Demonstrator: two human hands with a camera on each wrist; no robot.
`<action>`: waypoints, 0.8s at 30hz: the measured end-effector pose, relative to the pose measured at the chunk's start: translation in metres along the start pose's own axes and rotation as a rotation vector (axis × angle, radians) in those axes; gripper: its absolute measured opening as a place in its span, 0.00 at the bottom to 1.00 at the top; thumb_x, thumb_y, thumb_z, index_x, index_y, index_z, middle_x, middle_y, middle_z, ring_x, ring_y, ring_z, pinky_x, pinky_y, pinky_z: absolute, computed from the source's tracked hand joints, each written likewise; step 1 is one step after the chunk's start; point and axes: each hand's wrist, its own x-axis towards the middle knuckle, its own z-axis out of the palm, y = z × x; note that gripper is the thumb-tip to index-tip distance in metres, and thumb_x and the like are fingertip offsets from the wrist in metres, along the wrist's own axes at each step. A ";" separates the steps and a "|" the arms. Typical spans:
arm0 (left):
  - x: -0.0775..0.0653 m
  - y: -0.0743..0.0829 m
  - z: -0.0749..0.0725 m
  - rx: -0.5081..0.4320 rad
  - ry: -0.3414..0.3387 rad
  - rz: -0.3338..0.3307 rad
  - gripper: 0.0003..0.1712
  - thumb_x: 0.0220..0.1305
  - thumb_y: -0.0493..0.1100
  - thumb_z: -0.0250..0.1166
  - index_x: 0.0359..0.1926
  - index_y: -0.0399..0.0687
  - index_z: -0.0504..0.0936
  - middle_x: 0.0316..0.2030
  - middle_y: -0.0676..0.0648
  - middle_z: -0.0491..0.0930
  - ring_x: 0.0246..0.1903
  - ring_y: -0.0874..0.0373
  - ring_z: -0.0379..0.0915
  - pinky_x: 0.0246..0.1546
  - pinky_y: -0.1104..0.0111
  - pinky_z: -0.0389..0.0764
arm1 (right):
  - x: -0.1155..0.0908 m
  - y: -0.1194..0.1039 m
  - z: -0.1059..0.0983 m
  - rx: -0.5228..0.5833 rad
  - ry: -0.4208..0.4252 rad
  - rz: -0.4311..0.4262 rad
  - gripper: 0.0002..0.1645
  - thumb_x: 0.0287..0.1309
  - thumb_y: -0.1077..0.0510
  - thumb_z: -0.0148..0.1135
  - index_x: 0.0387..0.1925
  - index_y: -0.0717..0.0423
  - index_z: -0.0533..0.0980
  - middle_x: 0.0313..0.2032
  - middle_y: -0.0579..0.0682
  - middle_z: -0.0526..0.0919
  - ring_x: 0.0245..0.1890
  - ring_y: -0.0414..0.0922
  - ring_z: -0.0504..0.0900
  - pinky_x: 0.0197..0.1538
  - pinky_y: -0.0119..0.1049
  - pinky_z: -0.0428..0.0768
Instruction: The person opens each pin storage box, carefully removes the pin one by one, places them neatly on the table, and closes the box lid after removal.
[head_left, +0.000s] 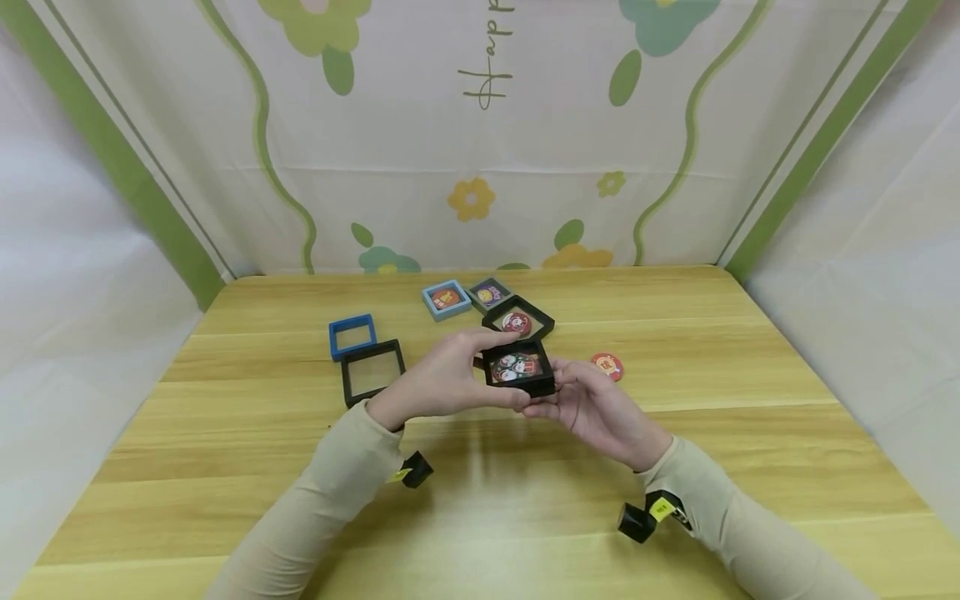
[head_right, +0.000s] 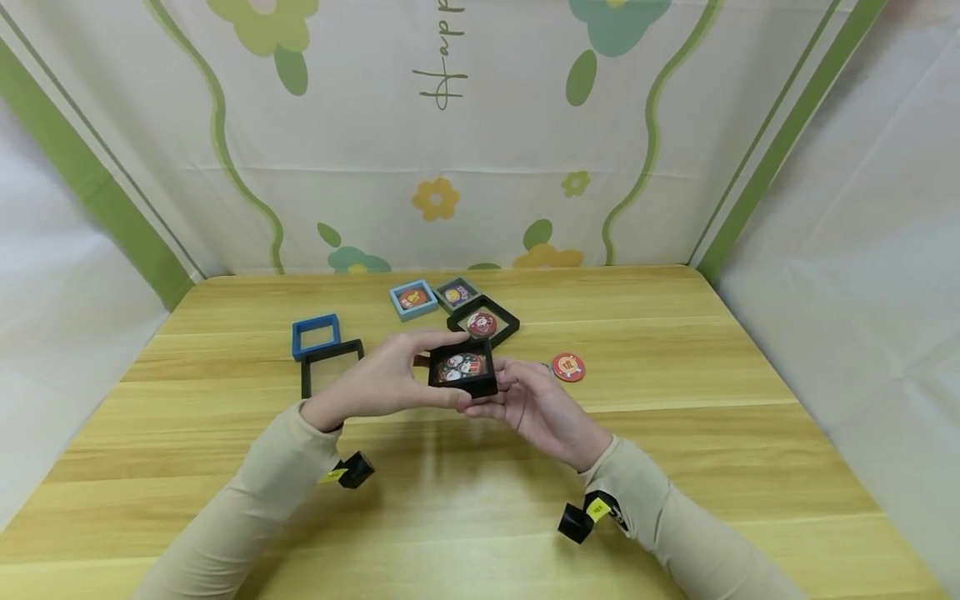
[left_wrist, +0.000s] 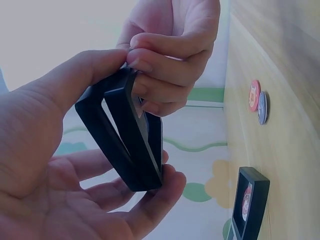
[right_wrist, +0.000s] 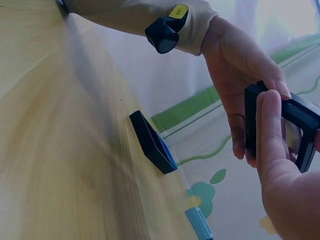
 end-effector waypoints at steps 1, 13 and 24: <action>0.000 0.000 0.000 -0.007 0.002 0.004 0.47 0.52 0.55 0.77 0.71 0.48 0.68 0.60 0.50 0.73 0.53 0.58 0.71 0.50 0.58 0.77 | 0.000 0.000 0.000 -0.001 0.000 0.002 0.26 0.69 0.66 0.35 0.65 0.75 0.61 0.60 0.68 0.70 0.50 0.55 0.80 0.55 0.42 0.77; 0.003 -0.002 -0.001 -0.120 0.025 -0.064 0.42 0.52 0.53 0.78 0.68 0.58 0.73 0.54 0.48 0.75 0.39 0.53 0.78 0.32 0.64 0.81 | 0.000 -0.003 0.000 -0.022 0.024 0.010 0.28 0.70 0.64 0.35 0.67 0.78 0.56 0.57 0.69 0.73 0.52 0.56 0.80 0.56 0.42 0.76; 0.002 0.002 0.001 -0.201 0.052 -0.163 0.40 0.54 0.59 0.75 0.66 0.57 0.74 0.46 0.49 0.78 0.33 0.52 0.80 0.31 0.61 0.80 | 0.000 -0.001 0.001 0.013 0.034 0.007 0.26 0.70 0.65 0.36 0.65 0.76 0.59 0.57 0.67 0.74 0.53 0.57 0.79 0.59 0.45 0.73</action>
